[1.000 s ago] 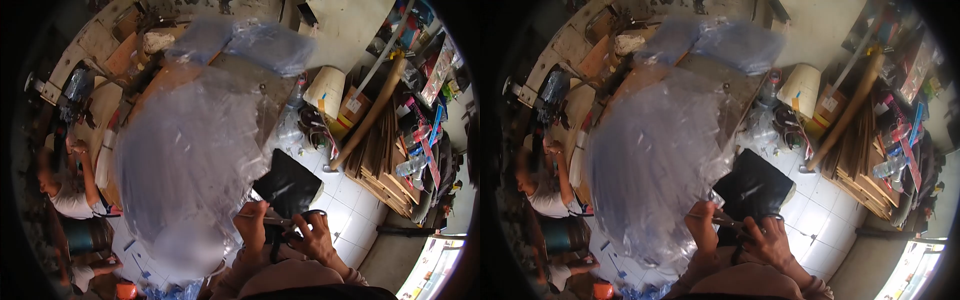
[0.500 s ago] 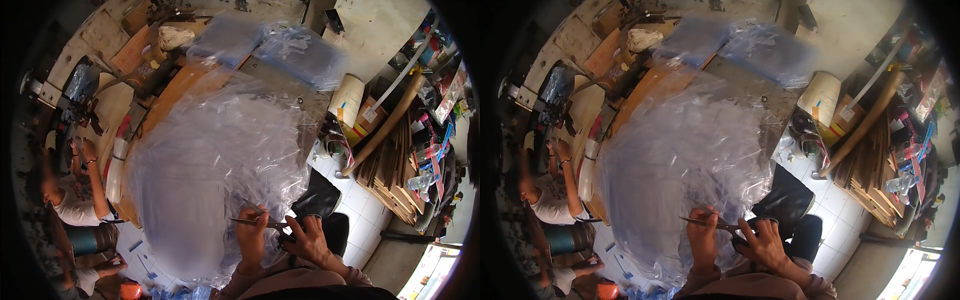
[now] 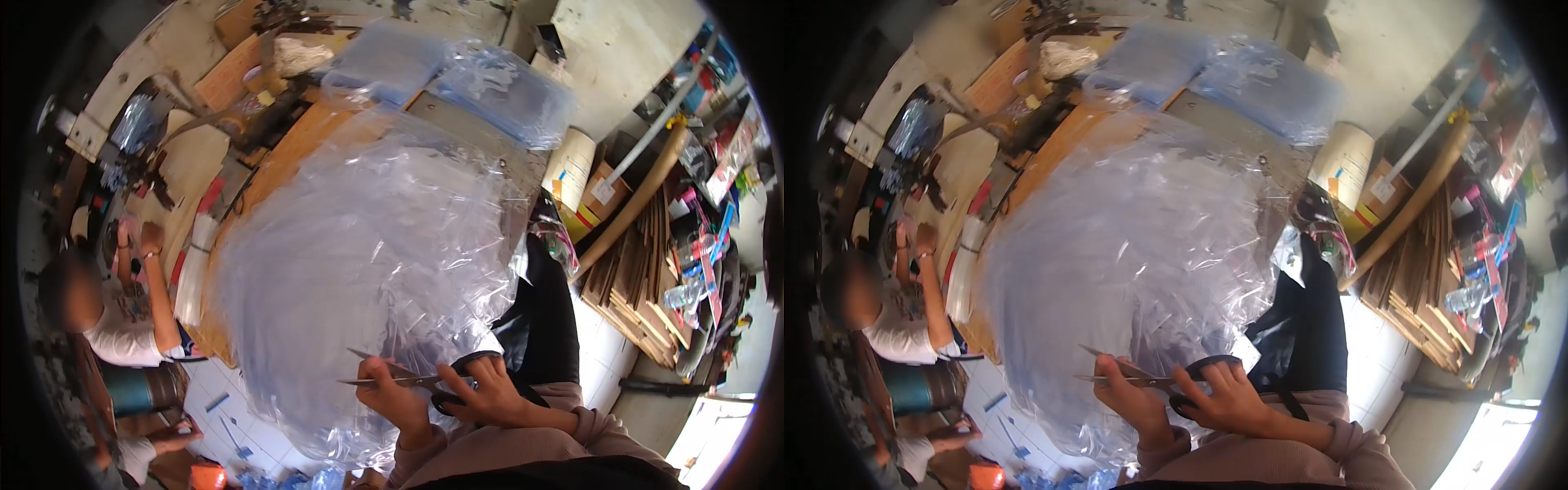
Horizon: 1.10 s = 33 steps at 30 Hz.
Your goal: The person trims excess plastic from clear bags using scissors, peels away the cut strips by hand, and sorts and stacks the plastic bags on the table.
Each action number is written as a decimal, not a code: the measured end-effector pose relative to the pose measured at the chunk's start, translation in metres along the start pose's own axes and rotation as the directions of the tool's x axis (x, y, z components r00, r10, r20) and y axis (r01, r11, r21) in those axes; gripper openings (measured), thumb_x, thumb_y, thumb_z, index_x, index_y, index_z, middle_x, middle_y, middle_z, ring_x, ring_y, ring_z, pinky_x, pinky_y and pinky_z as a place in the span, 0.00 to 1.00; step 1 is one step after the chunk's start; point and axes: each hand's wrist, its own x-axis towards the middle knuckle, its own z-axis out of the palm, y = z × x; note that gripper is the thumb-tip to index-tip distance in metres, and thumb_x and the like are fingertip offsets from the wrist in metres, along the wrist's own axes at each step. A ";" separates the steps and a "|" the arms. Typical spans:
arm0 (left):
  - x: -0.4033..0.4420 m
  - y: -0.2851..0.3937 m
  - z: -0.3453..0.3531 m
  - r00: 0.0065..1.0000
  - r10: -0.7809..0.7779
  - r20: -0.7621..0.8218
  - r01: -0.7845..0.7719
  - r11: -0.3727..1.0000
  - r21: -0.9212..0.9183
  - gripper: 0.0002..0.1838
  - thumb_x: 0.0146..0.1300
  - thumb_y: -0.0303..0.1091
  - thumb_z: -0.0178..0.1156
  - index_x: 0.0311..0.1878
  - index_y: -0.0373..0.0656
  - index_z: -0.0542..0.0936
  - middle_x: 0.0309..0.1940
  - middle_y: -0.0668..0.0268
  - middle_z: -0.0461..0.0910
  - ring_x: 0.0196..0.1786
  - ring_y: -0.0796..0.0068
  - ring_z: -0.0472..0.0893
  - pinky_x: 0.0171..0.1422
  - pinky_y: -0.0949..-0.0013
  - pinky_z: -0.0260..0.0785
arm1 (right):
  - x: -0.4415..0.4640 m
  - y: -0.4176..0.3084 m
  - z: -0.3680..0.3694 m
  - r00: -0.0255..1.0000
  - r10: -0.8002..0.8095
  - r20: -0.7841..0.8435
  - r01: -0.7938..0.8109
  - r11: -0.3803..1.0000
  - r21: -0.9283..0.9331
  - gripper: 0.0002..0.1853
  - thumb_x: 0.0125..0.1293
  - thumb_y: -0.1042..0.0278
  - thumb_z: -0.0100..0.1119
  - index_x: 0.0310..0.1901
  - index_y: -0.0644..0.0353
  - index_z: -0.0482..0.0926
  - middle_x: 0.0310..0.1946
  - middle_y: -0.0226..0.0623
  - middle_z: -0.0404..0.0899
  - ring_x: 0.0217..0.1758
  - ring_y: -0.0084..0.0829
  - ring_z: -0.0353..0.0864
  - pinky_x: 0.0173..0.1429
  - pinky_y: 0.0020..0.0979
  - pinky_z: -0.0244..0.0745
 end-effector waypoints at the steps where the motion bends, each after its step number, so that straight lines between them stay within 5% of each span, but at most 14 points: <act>1: 0.000 0.006 -0.004 0.997 -0.002 -0.071 0.001 1.000 -0.007 0.17 0.63 0.40 0.55 0.26 0.37 0.70 0.22 0.68 0.71 0.25 0.80 0.70 0.33 0.77 0.63 | 0.003 -0.002 0.003 0.999 -0.035 0.020 0.035 0.999 0.038 0.33 0.45 0.56 0.69 0.55 0.56 0.71 0.36 0.37 0.70 0.37 0.35 0.69 0.42 0.38 0.63; 7: 0.000 0.009 -0.021 0.971 0.002 -0.241 -0.034 0.991 -0.128 0.17 0.64 0.42 0.54 0.27 0.38 0.69 0.20 0.68 0.70 0.26 0.80 0.70 0.36 0.76 0.65 | 0.031 0.002 0.002 0.961 -0.240 0.137 0.223 0.966 0.129 0.35 0.47 0.55 0.67 0.58 0.57 0.69 0.34 0.39 0.69 0.36 0.36 0.69 0.40 0.36 0.62; 9: 0.001 0.004 -0.016 0.990 0.103 -0.096 -0.111 0.991 -0.074 0.08 0.65 0.33 0.53 0.34 0.39 0.68 0.31 0.67 0.70 0.32 0.82 0.69 0.38 0.79 0.62 | 0.040 0.015 0.005 0.951 -0.276 0.139 0.256 0.955 0.147 0.36 0.46 0.55 0.67 0.58 0.57 0.69 0.34 0.39 0.69 0.36 0.36 0.69 0.40 0.36 0.62; 11: 0.001 0.003 0.005 0.990 0.080 -0.114 -0.091 0.991 -0.101 0.05 0.63 0.29 0.53 0.37 0.39 0.69 0.33 0.66 0.71 0.33 0.81 0.69 0.41 0.78 0.62 | 0.053 0.035 0.002 0.936 -0.320 0.145 0.299 0.942 0.152 0.37 0.44 0.54 0.68 0.58 0.57 0.70 0.33 0.39 0.69 0.36 0.35 0.69 0.40 0.35 0.62; 14: -0.003 0.003 0.055 0.995 0.014 -0.101 -0.028 0.990 -0.136 0.10 0.60 0.24 0.55 0.44 0.38 0.69 0.36 0.64 0.71 0.37 0.80 0.69 0.46 0.75 0.63 | 0.074 0.078 -0.015 0.929 -0.349 0.126 0.329 0.932 0.153 0.38 0.35 0.58 0.72 0.54 0.57 0.73 0.31 0.38 0.68 0.33 0.35 0.69 0.39 0.36 0.63; 16: -0.010 -0.012 0.080 0.985 0.027 -0.169 -0.070 0.965 -0.255 0.08 0.59 0.25 0.57 0.41 0.38 0.69 0.33 0.65 0.71 0.34 0.81 0.70 0.42 0.78 0.63 | 0.074 0.110 -0.022 0.912 -0.375 0.164 0.355 0.924 0.141 0.38 0.39 0.55 0.70 0.56 0.56 0.72 0.31 0.39 0.68 0.34 0.35 0.69 0.39 0.35 0.63; 22: -0.012 -0.048 0.131 0.894 0.205 -0.399 -0.287 0.945 -0.157 0.09 0.60 0.32 0.57 0.30 0.40 0.69 0.22 0.70 0.70 0.23 0.84 0.69 0.28 0.83 0.60 | 0.085 0.177 -0.025 0.840 -0.529 0.119 0.495 0.838 0.229 0.38 0.35 0.54 0.71 0.54 0.54 0.74 0.29 0.35 0.68 0.31 0.33 0.70 0.37 0.33 0.63; 26: -0.018 -0.066 0.163 0.840 0.193 -0.507 -0.375 0.882 -0.285 0.13 0.60 0.30 0.60 0.23 0.39 0.69 0.23 0.69 0.72 0.25 0.85 0.69 0.30 0.80 0.61 | 0.088 0.220 -0.012 0.806 -0.592 0.003 0.579 0.789 0.205 0.38 0.33 0.54 0.70 0.53 0.53 0.76 0.28 0.33 0.68 0.28 0.32 0.69 0.35 0.32 0.63; 30: -0.018 -0.064 0.196 0.907 0.238 -0.346 -0.306 0.939 -0.158 0.09 0.62 0.32 0.57 0.31 0.37 0.71 0.24 0.68 0.73 0.25 0.82 0.71 0.31 0.79 0.63 | 0.098 0.248 -0.031 0.835 -0.549 -0.030 0.543 0.813 0.212 0.37 0.34 0.55 0.69 0.54 0.53 0.75 0.27 0.33 0.68 0.27 0.31 0.69 0.33 0.31 0.61; 33: -0.025 -0.059 0.210 0.989 0.144 -0.020 -0.145 0.964 -0.225 0.05 0.60 0.22 0.58 0.38 0.36 0.73 0.35 0.68 0.72 0.38 0.86 0.70 0.43 0.81 0.62 | 0.085 0.261 -0.042 0.920 -0.389 -0.054 0.393 0.909 0.140 0.37 0.34 0.55 0.69 0.53 0.53 0.76 0.28 0.33 0.68 0.29 0.32 0.69 0.34 0.32 0.61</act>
